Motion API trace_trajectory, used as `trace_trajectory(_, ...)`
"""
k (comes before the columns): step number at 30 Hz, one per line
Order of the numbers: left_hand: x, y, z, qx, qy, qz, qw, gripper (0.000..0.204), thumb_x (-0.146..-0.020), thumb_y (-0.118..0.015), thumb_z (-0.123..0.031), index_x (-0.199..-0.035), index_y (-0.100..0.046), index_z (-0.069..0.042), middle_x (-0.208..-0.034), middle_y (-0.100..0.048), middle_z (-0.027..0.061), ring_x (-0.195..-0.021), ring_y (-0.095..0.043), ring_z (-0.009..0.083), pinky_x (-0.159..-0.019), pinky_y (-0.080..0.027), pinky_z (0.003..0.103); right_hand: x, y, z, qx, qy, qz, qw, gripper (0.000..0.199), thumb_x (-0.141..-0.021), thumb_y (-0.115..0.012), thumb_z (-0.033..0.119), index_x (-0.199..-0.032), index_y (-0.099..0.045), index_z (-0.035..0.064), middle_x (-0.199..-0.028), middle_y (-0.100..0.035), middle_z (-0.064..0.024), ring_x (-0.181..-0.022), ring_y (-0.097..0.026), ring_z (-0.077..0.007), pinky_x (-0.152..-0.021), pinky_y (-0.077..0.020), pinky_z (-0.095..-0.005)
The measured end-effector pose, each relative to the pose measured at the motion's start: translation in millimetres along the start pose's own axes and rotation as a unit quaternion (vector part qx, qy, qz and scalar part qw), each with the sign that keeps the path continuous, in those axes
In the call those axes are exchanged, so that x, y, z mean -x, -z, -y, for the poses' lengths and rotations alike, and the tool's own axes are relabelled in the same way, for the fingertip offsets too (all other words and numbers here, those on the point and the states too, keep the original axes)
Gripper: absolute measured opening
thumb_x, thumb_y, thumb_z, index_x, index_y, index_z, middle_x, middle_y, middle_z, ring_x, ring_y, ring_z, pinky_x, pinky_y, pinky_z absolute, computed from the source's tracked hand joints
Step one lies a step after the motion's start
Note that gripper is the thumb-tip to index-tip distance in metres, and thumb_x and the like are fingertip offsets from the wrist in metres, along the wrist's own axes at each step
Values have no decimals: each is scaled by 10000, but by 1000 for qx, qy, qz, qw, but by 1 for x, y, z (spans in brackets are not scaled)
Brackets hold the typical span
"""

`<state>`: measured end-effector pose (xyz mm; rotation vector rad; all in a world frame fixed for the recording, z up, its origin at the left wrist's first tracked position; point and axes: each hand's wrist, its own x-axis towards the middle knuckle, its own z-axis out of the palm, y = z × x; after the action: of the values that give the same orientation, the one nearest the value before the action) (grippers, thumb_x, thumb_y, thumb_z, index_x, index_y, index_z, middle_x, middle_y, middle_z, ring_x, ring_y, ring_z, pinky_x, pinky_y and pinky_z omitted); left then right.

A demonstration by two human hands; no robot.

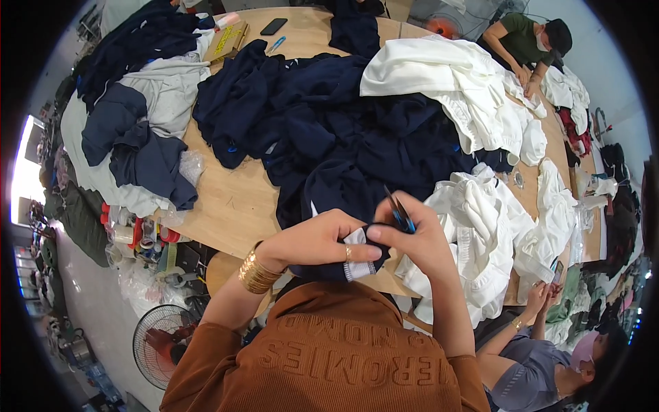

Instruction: The recorder is using thread snips to remove loose threads and loose fibers from blue and white garments at a factory sorting table.

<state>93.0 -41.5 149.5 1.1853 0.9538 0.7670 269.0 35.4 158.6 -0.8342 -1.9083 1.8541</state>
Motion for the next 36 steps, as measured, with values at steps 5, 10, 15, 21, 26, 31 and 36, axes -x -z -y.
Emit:
trace_trajectory(5,-9,-15,37,431,-48,-262,862,123,-841,-544,-89,-825,-630,-3,-783,-646,50,-720,-609,121,-677,-480,242,-3,-6,-4,104,101,-261,954,81,-789,-635,49,-827,-569,18,-730,-552,30,-649,-448,-37,-580,-371,-183)
trace_trajectory(10,-6,-29,20,474,-51,-262,839,138,-893,-520,-156,-923,-597,-45,-910,-628,24,-812,-597,104,-739,-487,264,16,-18,-14,38,109,-256,960,80,-784,-636,17,-844,-583,8,-735,-543,27,-630,-441,-26,-559,-348,-177)
trace_trajectory(15,-6,-35,25,456,-40,-223,861,156,-910,-509,-181,-993,-586,-73,-963,-619,13,-865,-577,78,-776,-464,256,26,-24,-25,35,84,-242,966,109,-784,-642,25,-876,-589,0,-755,-555,-10,-659,-479,-63,-591,-386,-187)
trace_trajectory(21,-8,-40,20,386,-105,-231,887,144,-874,-553,-89,-1000,-588,-27,-969,-622,29,-869,-583,87,-779,-484,254,41,-15,-7,138,85,-258,953,243,-757,-674,99,-964,-569,25,-759,-559,-31,-632,-485,-82,-577,-403,-203)
trace_trajectory(26,-8,-44,17,377,-107,-256,884,135,-849,-583,-62,-973,-598,-11,-922,-631,30,-827,-593,85,-748,-499,243,48,-14,-12,178,133,-287,932,310,-738,-690,194,-977,-566,41,-744,-551,-44,-600,-496,-133,-563,-419,-240)
trace_trajectory(31,-8,-46,14,364,-110,-262,887,137,-841,-597,-66,-968,-602,-17,-903,-634,28,-803,-594,86,-705,-502,230,50,-12,-12,243,121,-256,928,316,-725,-704,224,-942,-569,38,-738,-557,-58,-586,-510,-162,-537,-418,-262)
trace_trajectory(36,-7,-48,11,345,-100,-274,892,131,-832,-603,-61,-957,-605,-25,-894,-634,33,-787,-590,82,-686,-497,222,51,-13,-8,308,117,-259,908,266,-727,-701,213,-869,-580,24,-711,-577,-65,-574,-537,-189,-512,-412,-280)
